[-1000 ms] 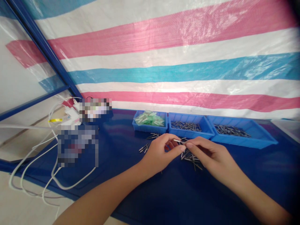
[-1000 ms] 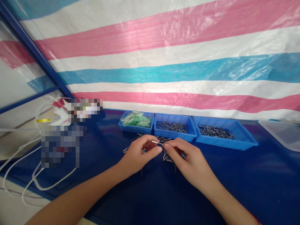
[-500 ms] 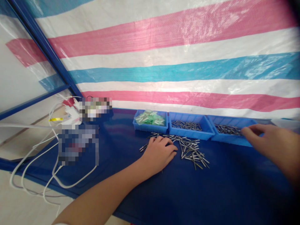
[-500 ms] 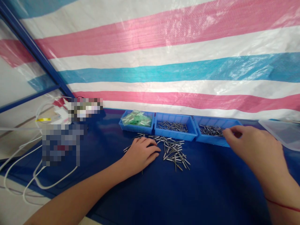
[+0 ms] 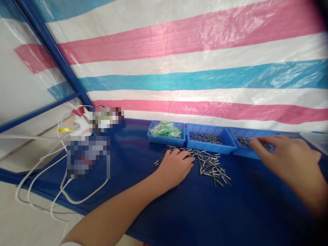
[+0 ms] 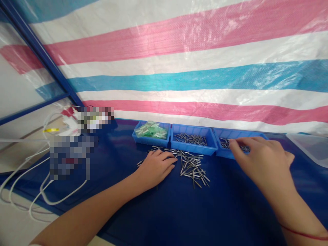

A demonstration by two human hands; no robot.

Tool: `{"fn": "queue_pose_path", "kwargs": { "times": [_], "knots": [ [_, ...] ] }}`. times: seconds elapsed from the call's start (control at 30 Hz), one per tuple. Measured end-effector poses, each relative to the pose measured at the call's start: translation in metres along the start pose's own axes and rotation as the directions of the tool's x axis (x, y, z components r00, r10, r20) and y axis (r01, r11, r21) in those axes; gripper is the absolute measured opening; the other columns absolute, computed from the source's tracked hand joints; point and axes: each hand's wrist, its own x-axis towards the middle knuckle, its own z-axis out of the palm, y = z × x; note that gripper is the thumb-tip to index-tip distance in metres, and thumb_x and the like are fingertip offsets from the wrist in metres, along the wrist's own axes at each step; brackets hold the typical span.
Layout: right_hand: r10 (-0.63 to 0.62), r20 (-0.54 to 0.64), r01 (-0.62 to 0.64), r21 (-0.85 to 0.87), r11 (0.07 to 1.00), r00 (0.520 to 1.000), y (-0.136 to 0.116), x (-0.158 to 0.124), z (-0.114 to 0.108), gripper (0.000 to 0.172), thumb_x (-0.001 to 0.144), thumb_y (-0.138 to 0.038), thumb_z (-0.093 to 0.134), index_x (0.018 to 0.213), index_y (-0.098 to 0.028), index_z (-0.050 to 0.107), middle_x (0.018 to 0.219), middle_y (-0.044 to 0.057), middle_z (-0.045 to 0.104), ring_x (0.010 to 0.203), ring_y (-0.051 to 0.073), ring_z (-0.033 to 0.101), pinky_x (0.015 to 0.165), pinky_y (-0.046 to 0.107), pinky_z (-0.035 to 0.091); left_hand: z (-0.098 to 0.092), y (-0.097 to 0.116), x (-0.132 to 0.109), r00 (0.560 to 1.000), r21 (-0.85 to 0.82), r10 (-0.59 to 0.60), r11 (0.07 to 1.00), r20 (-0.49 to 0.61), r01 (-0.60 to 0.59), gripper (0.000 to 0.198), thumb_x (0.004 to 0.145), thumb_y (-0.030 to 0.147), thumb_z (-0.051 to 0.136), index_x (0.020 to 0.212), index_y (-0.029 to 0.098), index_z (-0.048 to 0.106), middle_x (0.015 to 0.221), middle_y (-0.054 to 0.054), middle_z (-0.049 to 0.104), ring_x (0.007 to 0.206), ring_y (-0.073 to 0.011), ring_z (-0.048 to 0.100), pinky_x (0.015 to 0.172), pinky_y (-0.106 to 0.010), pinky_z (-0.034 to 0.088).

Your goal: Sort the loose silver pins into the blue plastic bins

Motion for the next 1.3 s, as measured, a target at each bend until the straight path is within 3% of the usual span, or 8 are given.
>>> {"fn": "queue_pose_path", "kwargs": {
  "times": [0.3,0.5,0.73,0.83,0.97,1.07,1.17,1.3],
  "knots": [
    [-0.181,-0.095,0.199,0.239,0.950,0.979,-0.044,-0.017,-0.006,0.030,0.085,-0.041,0.049,0.079,-0.020,0.069,0.090,0.006,0.071,0.093,0.027,0.060,0.080,0.040,0.042,0.004,-0.006,0.006,1.000,-0.064,0.020,0.998,0.011,-0.020,0.023,0.096,0.025,0.045,0.101,0.021,0.066,0.101,-0.003,0.066,0.093,-0.0177,0.059,0.080,-0.033,0.038],
    [-0.305,-0.007,0.279,0.429,0.859,0.952,-0.065,-0.028,-0.011,0.021,0.086,-0.037,0.054,0.081,-0.022,0.069,0.088,0.004,0.070,0.086,0.023,0.060,0.083,0.041,0.042,0.004,-0.004,0.009,1.000,-0.056,0.002,0.998,0.006,-0.001,0.021,0.094,0.024,0.047,0.101,0.019,0.067,0.098,-0.004,0.068,0.092,-0.0194,0.061,0.082,-0.034,0.039],
    [-0.356,0.049,0.281,0.517,0.808,0.933,-0.077,-0.036,-0.011,0.017,0.086,-0.033,0.055,0.084,-0.023,0.068,0.090,0.004,0.069,0.090,0.023,0.059,0.084,0.041,0.043,0.003,-0.002,0.012,1.000,-0.043,-0.013,0.999,-0.002,0.013,0.021,0.091,0.034,0.054,0.088,0.016,0.066,0.090,-0.005,0.069,0.086,-0.0204,0.062,0.076,-0.034,0.041],
    [-0.360,0.066,0.272,0.531,0.802,0.931,-0.081,-0.038,-0.012,0.016,0.086,-0.032,0.055,0.085,-0.023,0.068,0.090,0.003,0.069,0.090,0.024,0.059,0.083,0.042,0.043,0.003,-0.001,0.014,0.999,-0.030,-0.031,0.999,-0.009,0.031,0.014,0.091,0.027,0.054,0.097,0.017,0.062,0.091,-0.004,0.069,0.086,-0.0207,0.063,0.075,-0.033,0.042],
    [-0.363,0.089,0.261,0.540,0.800,0.927,-0.083,-0.038,-0.012,0.016,0.086,-0.032,0.055,0.084,-0.024,0.069,0.089,0.002,0.070,0.089,0.024,0.059,0.083,0.042,0.044,0.004,0.001,0.013,0.998,-0.022,-0.047,0.999,-0.030,0.047,0.023,0.092,0.022,0.050,0.114,0.018,0.056,0.095,-0.005,0.069,0.090,-0.0229,0.063,0.080,-0.036,0.044],
    [-0.361,0.098,0.248,0.561,0.790,0.928,-0.084,-0.038,-0.011,0.017,0.086,-0.032,0.055,0.088,-0.023,0.069,0.090,0.003,0.070,0.089,0.024,0.060,0.084,0.042,0.044,0.003,0.002,0.012,0.994,-0.132,-0.054,0.990,-0.099,0.041,0.026,0.096,0.024,0.042,0.116,0.017,0.057,0.102,-0.007,0.068,0.097,-0.0221,0.062,0.086,-0.036,0.045],
    [-0.347,0.104,0.212,0.620,0.755,0.932,-0.087,-0.040,-0.010,0.021,0.085,-0.037,0.056,0.094,-0.022,0.069,0.090,0.005,0.070,0.088,0.023,0.061,0.083,0.041,0.046,0.001,0.006,0.009,0.978,-0.358,-0.117,0.932,-0.175,0.048,0.029,0.096,0.025,0.042,0.117,0.017,0.059,0.109,-0.007,0.066,0.100,-0.0182,0.061,0.090,-0.031,0.046],
    [-0.265,0.200,0.016,0.770,0.638,0.943,-0.092,-0.045,-0.011,0.024,0.087,-0.041,0.054,0.089,-0.021,0.068,0.088,0.004,0.069,0.079,0.019,0.062,0.072,0.032,0.050,-0.003,0.013,0.006,0.967,-0.589,-0.186,0.807,-0.172,0.050,0.026,0.094,0.023,0.045,0.111,0.018,0.064,0.105,-0.006,0.066,0.099,-0.0157,0.062,0.089,-0.026,0.048]
  ]
}}
